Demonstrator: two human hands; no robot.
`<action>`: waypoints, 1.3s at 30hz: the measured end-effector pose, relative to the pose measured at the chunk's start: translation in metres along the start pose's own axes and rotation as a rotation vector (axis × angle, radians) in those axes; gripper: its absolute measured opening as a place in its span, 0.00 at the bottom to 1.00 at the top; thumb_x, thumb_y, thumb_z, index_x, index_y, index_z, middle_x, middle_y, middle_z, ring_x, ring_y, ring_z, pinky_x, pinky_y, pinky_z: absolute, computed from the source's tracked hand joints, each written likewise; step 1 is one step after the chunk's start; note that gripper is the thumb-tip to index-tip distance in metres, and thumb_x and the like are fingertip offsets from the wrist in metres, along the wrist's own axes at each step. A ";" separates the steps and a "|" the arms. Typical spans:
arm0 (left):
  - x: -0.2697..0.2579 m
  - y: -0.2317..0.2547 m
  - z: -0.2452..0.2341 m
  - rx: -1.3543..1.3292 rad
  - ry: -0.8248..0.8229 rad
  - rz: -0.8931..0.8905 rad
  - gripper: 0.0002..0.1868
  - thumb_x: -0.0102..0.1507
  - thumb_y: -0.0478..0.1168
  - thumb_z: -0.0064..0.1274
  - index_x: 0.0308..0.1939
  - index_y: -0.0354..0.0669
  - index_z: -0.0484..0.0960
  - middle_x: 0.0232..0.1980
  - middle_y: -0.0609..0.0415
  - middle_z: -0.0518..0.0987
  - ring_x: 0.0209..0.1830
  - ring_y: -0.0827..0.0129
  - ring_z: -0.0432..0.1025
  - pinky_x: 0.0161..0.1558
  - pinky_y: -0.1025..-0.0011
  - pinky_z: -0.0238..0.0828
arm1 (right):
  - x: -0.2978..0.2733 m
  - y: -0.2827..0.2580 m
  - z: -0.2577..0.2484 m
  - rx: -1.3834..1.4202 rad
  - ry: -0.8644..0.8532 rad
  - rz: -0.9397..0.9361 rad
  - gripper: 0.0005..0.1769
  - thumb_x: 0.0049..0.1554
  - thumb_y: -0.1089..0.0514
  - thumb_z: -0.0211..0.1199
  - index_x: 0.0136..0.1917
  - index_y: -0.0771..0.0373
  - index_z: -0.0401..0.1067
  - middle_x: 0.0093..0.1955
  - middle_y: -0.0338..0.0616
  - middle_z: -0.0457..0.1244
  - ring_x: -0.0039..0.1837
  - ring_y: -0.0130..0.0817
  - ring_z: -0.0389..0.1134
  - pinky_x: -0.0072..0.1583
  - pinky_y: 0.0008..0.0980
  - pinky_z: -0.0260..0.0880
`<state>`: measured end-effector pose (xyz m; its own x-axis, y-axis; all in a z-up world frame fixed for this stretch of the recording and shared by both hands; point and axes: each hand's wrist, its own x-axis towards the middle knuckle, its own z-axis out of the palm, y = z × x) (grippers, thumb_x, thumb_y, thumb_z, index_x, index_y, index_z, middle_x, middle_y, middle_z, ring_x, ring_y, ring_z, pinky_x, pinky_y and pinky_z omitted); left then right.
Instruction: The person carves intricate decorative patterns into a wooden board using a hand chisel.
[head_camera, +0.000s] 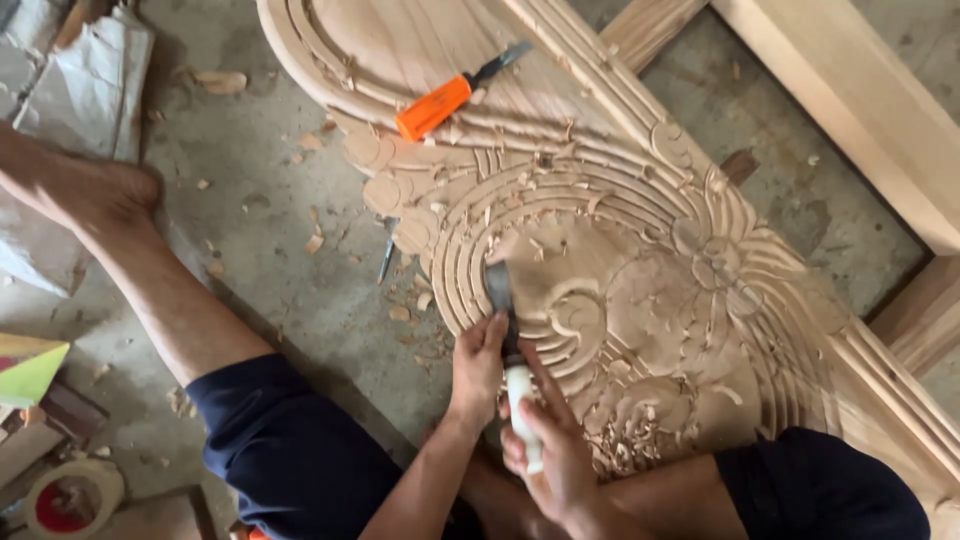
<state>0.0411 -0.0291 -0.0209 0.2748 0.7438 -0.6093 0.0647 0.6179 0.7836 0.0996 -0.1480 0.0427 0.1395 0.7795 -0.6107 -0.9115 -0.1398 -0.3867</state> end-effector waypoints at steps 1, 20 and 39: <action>-0.001 0.001 0.000 0.004 -0.007 0.006 0.17 0.71 0.44 0.48 0.35 0.35 0.83 0.25 0.57 0.78 0.21 0.79 0.67 0.24 0.76 0.67 | -0.001 0.003 -0.002 0.003 -0.003 -0.009 0.40 0.62 0.59 0.55 0.84 0.43 0.47 0.47 0.46 0.61 0.33 0.25 0.61 0.32 0.22 0.60; -0.001 -0.010 -0.004 -0.405 -0.130 0.135 0.15 0.71 0.43 0.46 0.35 0.38 0.80 0.28 0.59 0.78 0.26 0.75 0.69 0.31 0.76 0.68 | 0.003 -0.015 -0.020 -0.529 -0.210 -0.215 0.38 0.65 0.62 0.51 0.85 0.53 0.44 0.63 0.43 0.58 0.33 0.22 0.61 0.31 0.20 0.64; 0.003 0.000 -0.004 0.290 -0.140 0.048 0.18 0.68 0.45 0.52 0.30 0.34 0.83 0.22 0.55 0.79 0.23 0.75 0.74 0.28 0.72 0.71 | -0.010 0.004 -0.022 0.026 0.010 0.016 0.44 0.59 0.58 0.58 0.83 0.44 0.44 0.47 0.44 0.61 0.32 0.23 0.60 0.31 0.19 0.61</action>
<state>0.0380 -0.0256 -0.0229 0.4120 0.7157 -0.5640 0.3138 0.4697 0.8252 0.1035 -0.1696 0.0322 0.1283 0.7711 -0.6236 -0.9236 -0.1361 -0.3584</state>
